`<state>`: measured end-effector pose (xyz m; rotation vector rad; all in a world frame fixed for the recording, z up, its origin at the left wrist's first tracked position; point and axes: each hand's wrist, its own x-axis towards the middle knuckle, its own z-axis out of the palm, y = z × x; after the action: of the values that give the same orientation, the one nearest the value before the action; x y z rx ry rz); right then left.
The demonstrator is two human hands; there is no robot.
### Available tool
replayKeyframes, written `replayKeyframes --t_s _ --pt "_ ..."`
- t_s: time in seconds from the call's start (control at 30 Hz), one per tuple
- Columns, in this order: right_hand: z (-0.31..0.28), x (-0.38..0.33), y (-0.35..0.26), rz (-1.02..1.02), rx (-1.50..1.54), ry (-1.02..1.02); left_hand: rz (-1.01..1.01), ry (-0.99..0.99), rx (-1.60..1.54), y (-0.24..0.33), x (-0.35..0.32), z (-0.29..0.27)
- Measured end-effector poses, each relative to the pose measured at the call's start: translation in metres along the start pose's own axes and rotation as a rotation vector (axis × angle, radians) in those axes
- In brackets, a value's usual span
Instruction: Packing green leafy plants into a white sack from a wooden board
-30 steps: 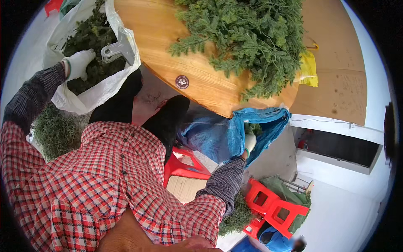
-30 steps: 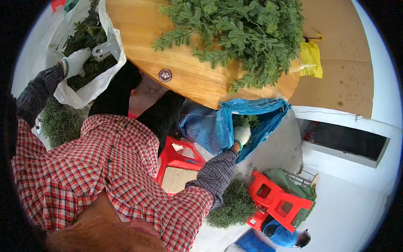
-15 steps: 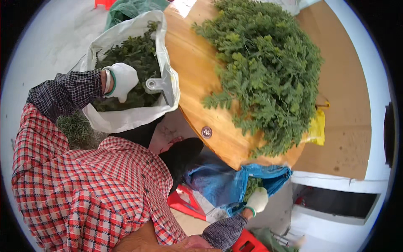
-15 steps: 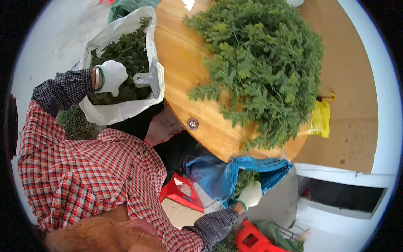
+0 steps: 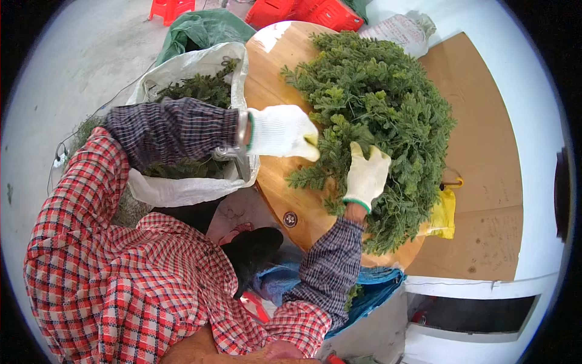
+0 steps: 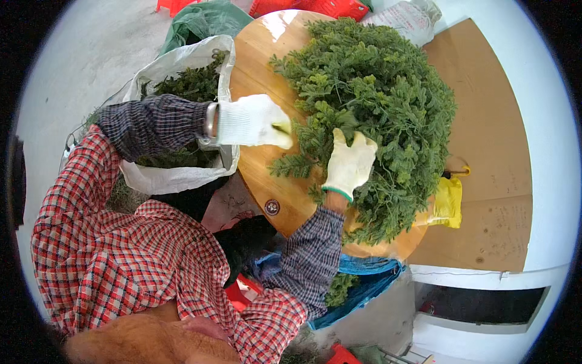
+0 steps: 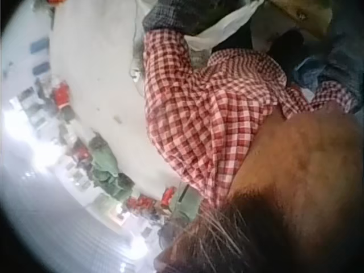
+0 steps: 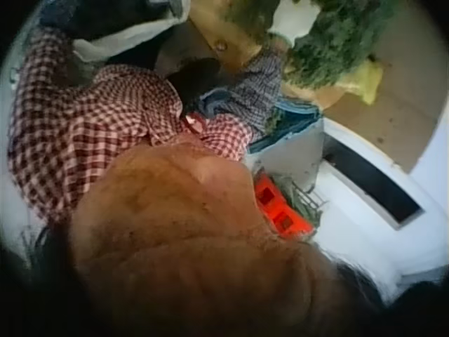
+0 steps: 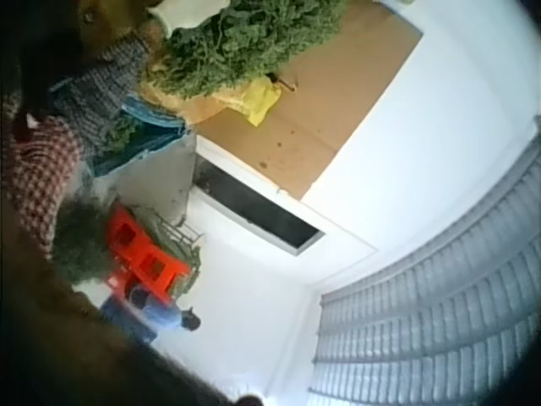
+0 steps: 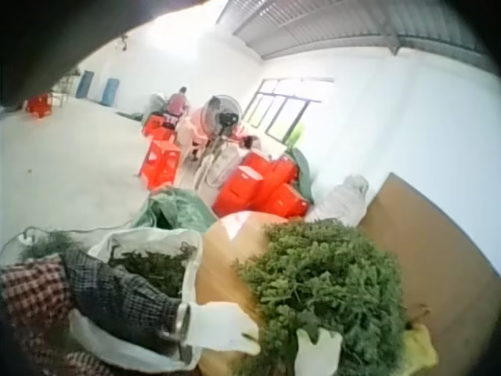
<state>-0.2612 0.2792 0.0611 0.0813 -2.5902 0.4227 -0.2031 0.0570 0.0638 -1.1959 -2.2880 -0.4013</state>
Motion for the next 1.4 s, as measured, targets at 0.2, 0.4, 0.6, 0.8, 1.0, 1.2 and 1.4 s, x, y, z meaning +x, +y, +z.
replayKeyframes --t_s 0.2,0.4,0.6,0.8,1.0,1.2,1.4 --pt "-0.011 -0.037 -0.021 -0.004 0.552 0.173 -0.95 -0.055 -0.898 -0.005 0.011 0.012" --pt "0.004 -0.114 -0.015 0.268 0.905 -0.004 -1.029 -0.018 -1.246 -0.017 0.029 0.049" --pt "-0.029 -0.139 -0.075 0.003 1.078 -0.005 -0.978 -0.055 -1.985 -0.027 0.046 0.073" --pt "-0.049 -0.106 -0.052 -0.261 1.036 -0.455 -1.184 -0.171 -1.825 0.003 0.043 0.026" --pt "-0.048 -0.04 -0.017 0.029 0.787 -0.273 -1.161 -0.13 -1.473 0.009 0.01 0.021" --pt "0.036 -0.034 0.069 0.041 0.474 -0.161 -1.172 -0.059 -1.576 0.002 -0.022 0.013" --pt "0.043 -0.032 0.067 0.109 0.606 -0.169 -1.29 0.019 -1.732 0.003 -0.037 0.003"
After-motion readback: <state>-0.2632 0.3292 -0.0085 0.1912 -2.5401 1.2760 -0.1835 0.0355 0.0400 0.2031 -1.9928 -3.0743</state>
